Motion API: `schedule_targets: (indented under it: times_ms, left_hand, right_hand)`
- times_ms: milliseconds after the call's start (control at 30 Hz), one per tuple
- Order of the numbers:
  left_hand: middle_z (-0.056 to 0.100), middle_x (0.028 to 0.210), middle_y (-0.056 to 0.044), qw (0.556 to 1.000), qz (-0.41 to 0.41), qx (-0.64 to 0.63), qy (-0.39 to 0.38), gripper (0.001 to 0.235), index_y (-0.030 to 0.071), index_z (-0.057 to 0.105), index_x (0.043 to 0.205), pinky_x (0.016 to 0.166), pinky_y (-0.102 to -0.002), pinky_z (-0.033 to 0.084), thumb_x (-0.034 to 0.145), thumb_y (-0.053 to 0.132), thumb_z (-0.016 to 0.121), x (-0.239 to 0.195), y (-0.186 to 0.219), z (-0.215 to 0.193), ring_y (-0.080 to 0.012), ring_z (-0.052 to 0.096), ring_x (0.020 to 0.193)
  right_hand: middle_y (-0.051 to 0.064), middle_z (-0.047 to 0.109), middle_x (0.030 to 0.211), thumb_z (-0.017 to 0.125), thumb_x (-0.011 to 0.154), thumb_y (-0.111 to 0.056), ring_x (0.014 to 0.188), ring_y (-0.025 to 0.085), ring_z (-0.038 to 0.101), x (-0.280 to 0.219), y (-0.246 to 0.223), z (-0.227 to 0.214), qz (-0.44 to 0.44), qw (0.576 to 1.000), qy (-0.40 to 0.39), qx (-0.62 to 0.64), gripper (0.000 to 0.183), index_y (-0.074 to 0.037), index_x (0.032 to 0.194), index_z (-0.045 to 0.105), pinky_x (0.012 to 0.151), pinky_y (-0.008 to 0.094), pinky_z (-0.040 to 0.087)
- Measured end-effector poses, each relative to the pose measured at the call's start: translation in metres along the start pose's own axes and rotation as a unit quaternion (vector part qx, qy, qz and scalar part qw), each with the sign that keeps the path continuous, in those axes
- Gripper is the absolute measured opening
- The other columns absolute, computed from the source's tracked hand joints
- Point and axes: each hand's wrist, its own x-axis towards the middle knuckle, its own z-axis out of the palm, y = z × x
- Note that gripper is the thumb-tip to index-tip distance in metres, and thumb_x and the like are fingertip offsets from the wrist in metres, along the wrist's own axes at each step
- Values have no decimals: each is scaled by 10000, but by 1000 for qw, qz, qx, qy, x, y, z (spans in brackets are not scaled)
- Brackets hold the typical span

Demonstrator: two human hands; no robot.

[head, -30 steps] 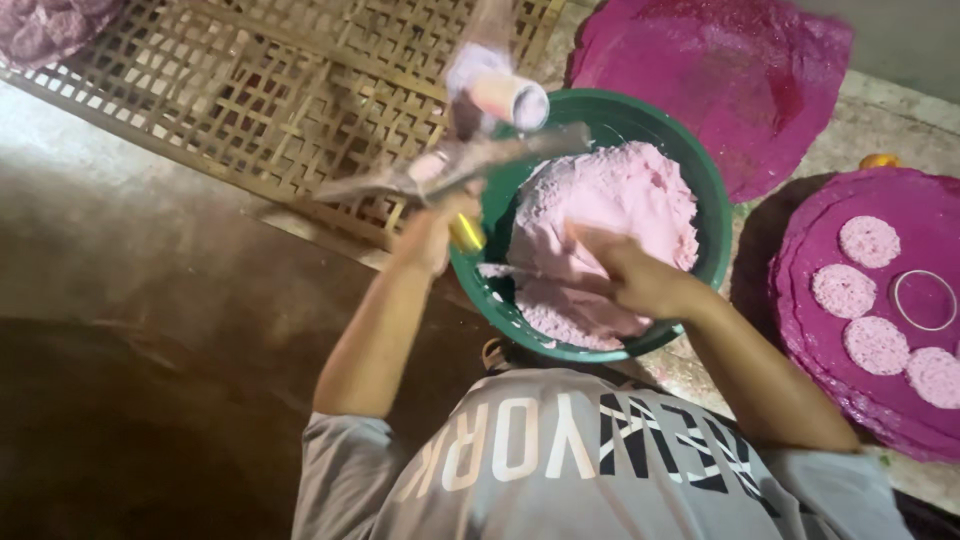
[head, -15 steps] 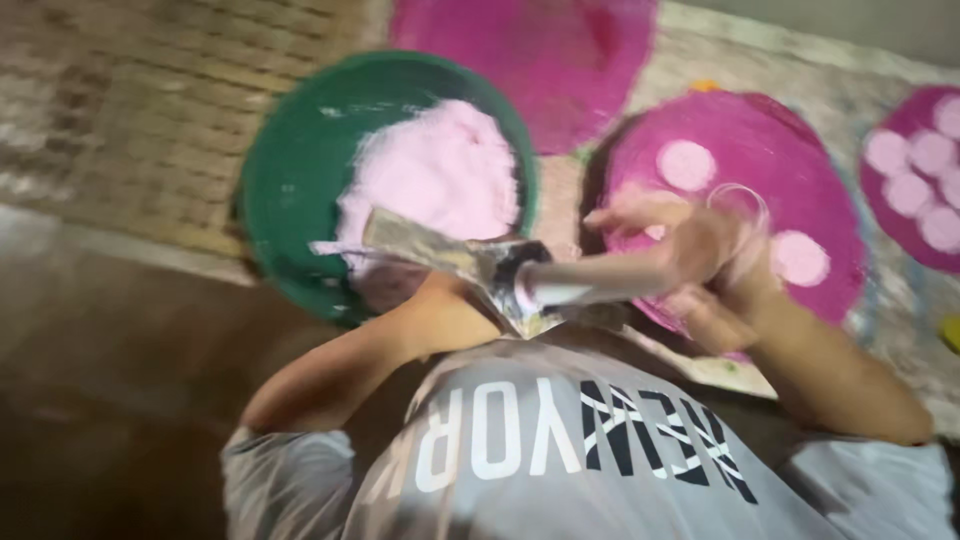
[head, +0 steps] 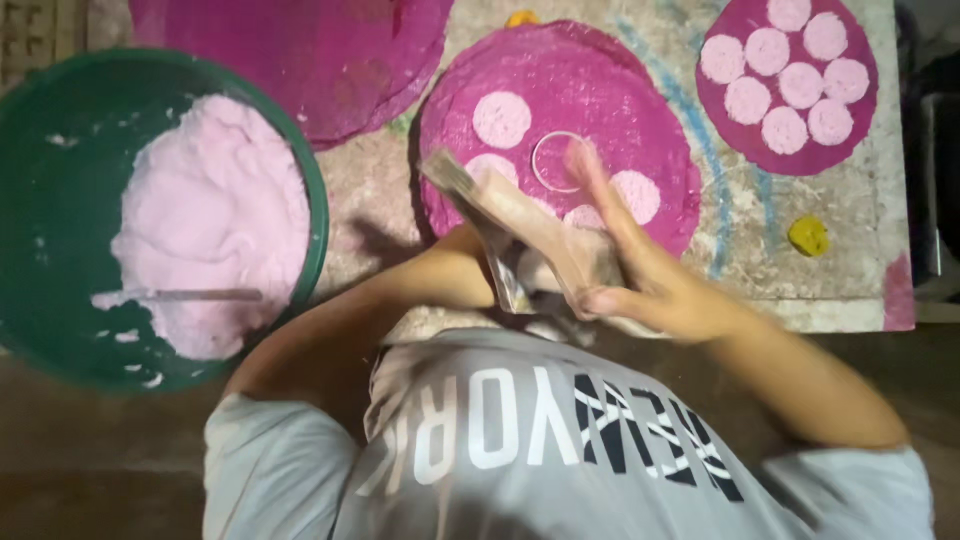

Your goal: The person scoops pink dough from a green basin and uses a handheld press to form circular discs on a pink tray. The person repeatedly fills the press, releases the shaped dough, and arranges the discs on the tray.

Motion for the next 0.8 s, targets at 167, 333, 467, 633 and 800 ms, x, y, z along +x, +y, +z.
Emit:
schedule_targets:
  times_ms: [167, 333, 467, 633, 800]
  left_hand:
    - [512, 1372, -171, 997, 11, 69, 45, 447, 122, 614, 1296, 1059, -486, 435, 862, 155, 717, 64, -8, -20, -376, 473, 1271]
    - [378, 1503, -188, 928, 55, 319, 182, 419, 148, 675, 1232, 1134, -576, 295, 818, 102, 725, 114, -64, -28, -449, 289, 1386]
    - [332, 1557, -150, 910, 25, 372, 182, 343, 141, 738, 1156, 1195, -618, 193, 818, 93, 705, 109, -99, -15, -458, 227, 1450]
    - [287, 1619, -133, 913, -46, 384, 130, 440, 165, 630, 1311, 1239, -618, 144, 878, 135, 699, 95, -93, -29, -414, 180, 1521]
    - [325, 1668, -217, 803, 173, -567, 59, 774, 32, 263, 1644, 1320, -493, 243, 1059, 361, 647, 121, -63, -48, -363, 351, 1555]
  right_hand:
    - [244, 334, 1708, 734, 919, -499, 1591, 349, 310, -59, 58, -56, 191, 956, -98, 202, 1029, 75, 1633, 266, 1298, 465, 209]
    - [208, 499, 1418, 793, 837, -435, 1332, 346, 529, -83, 65, -73, 179, 947, 99, 246, 1072, 23, 1613, 211, 1169, 473, 410]
    - [173, 500, 1432, 800, 828, -386, 1336, 319, 530, -89, 56, -79, 190, 921, 186, 286, 1017, 11, 1589, 255, 1147, 471, 429]
    - [180, 505, 1429, 722, 901, -445, 1334, 293, 528, -85, 74, -92, 195, 929, 153, 274, 954, 13, 1610, 279, 1147, 451, 429]
    - [224, 607, 1335, 477, 1014, -642, 1229, 296, 611, -65, 107, -81, 158, 840, -90, 512, 893, 55, 1569, 409, 1046, 422, 509]
